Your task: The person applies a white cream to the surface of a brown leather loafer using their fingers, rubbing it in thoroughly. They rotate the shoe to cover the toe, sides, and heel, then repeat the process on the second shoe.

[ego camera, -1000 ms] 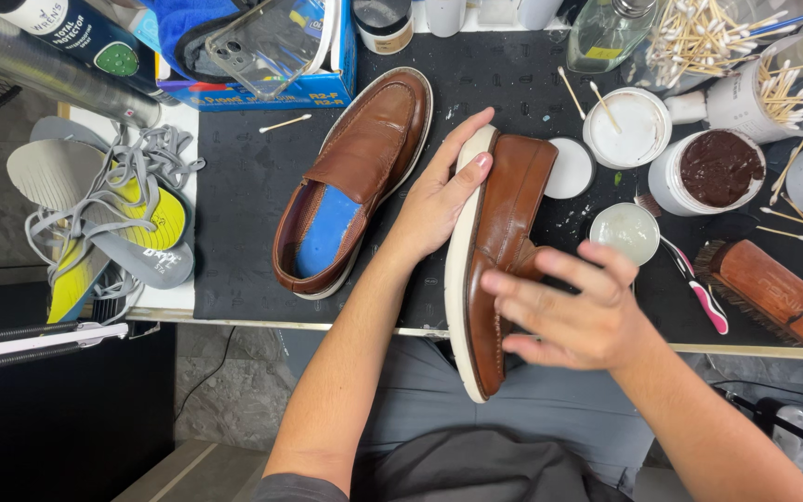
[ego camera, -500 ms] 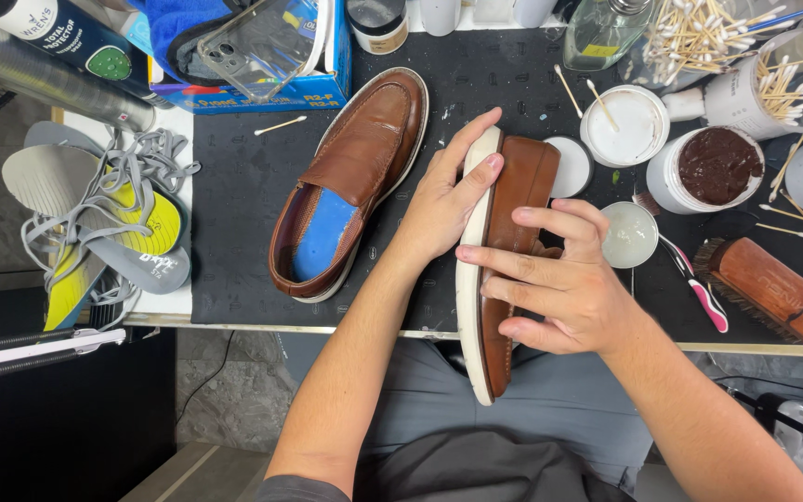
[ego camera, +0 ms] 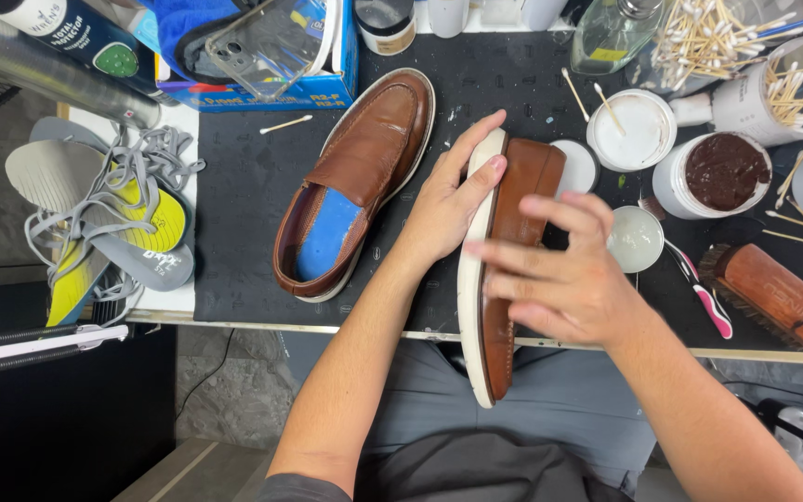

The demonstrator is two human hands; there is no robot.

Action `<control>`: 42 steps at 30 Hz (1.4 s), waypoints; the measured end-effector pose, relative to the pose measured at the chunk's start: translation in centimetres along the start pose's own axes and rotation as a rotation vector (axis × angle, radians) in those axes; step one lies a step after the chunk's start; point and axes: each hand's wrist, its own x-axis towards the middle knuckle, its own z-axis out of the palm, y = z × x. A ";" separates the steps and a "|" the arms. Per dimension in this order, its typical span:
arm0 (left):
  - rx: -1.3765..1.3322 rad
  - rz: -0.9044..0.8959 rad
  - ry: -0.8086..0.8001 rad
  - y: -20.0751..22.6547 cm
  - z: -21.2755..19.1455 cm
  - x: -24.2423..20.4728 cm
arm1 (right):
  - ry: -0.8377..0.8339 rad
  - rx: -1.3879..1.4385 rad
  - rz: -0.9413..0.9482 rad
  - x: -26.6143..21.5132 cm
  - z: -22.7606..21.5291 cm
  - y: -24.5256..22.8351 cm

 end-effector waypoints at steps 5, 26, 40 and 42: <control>-0.143 0.027 -0.011 -0.6 0.0 0.0 | 0.053 -0.080 0.040 -0.7 0.5 -1.2; -1.276 -0.169 -0.031 -0.3 1.8 -1.8 | 0.126 -0.266 0.192 -5.2 0.3 -5.8; -1.097 -0.165 -0.084 -2.3 -0.1 -1.3 | 0.282 -0.329 0.454 -10.3 -1.6 -2.2; -0.979 -0.143 -0.059 -3.0 -0.4 -1.0 | 0.234 -0.367 0.558 -10.8 -1.8 -1.3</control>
